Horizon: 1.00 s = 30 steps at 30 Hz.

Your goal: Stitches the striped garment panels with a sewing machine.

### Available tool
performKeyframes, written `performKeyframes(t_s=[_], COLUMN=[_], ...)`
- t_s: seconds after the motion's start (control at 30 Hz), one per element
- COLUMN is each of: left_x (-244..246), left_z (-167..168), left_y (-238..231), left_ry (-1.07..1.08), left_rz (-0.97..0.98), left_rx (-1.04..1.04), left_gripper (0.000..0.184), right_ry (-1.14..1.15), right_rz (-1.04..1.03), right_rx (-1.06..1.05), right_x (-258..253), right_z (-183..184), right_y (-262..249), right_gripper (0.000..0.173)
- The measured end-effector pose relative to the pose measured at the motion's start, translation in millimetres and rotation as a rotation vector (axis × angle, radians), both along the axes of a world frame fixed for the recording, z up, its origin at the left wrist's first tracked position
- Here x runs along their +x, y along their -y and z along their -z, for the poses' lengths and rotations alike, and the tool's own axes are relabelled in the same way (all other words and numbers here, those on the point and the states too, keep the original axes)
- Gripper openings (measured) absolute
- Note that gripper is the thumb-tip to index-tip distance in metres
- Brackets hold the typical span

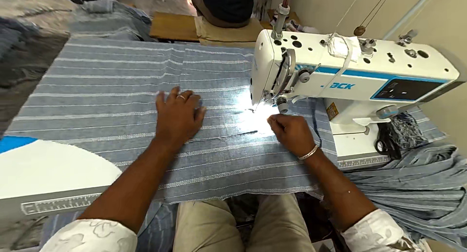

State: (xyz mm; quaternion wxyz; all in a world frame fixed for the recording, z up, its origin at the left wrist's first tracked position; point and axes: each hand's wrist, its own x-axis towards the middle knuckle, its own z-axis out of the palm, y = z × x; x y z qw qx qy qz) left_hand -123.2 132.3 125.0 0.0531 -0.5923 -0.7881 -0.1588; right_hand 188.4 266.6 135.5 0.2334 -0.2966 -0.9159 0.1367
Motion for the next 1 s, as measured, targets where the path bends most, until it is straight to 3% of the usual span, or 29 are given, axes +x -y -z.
performKeyframes(t_s=[0.1,0.2,0.3,0.53,0.67,0.8,1.0], left_x=[47.6,86.3,92.3,88.6,103.3,101.7,89.9], left_z=[-12.3,-8.2,-1.3,-2.8,2.2,-5.2,-8.9], left_y=[-11.4,-28.7,-40.1,-50.9,-42.4,-52.8,-57.6], left_ry=[0.084,0.192,0.201,0.064,-0.084,-0.095,-0.139], left_rz=[0.248,0.412,0.392,0.404,0.364,0.322,0.372], left_rx=[0.033,-0.108,-0.180,-0.120,-0.154,-0.288,-0.338], left_gripper=[0.030,0.036,0.040,0.022,0.027,0.036,0.040], right_ry=[0.008,0.173,0.217,0.013,0.146,0.272,0.044], right_rz=[-0.109,-0.209,-0.196,-0.164,-0.143,-0.055,0.225], right_rx=[-0.049,-0.178,-0.172,0.061,0.113,-0.063,-0.104], right_x=[-12.2,-23.3,-26.3,-32.9,-30.7,4.0,100.0], right_z=[-1.3,2.4,4.5,26.4,20.9,-12.2,-58.7], right_y=[-13.3,-18.7,-22.1,-24.2,-19.3,-7.8,3.1], right_gripper=[0.026,0.032,0.033,0.026,0.026,0.029,0.024])
